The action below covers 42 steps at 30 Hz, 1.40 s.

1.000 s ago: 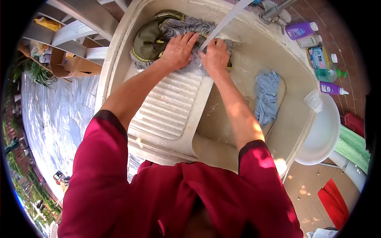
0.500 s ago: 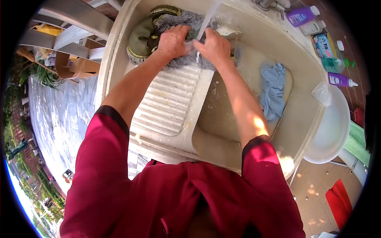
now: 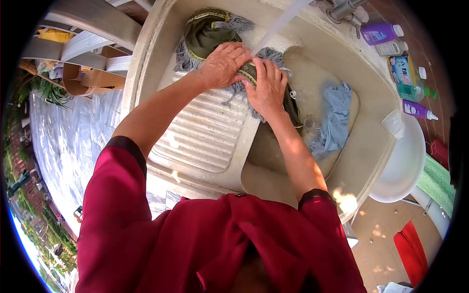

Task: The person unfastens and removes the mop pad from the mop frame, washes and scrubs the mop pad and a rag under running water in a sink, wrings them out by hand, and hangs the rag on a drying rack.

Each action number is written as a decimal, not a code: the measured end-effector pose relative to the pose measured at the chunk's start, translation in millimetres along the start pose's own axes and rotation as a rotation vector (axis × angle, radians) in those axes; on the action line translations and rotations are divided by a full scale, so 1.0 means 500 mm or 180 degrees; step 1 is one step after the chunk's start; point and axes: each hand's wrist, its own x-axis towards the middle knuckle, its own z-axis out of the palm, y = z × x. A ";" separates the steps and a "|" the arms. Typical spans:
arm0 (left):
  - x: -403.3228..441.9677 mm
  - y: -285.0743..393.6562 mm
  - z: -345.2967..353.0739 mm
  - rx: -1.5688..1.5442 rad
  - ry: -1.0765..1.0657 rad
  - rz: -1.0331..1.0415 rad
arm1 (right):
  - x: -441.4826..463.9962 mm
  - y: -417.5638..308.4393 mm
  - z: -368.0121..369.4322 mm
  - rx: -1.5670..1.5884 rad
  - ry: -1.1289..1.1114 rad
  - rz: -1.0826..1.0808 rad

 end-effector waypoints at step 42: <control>0.084 -0.082 0.057 -0.0106 -0.0051 -0.0121 | 0.082 -0.001 0.032 -0.0456 0.0626 0.0250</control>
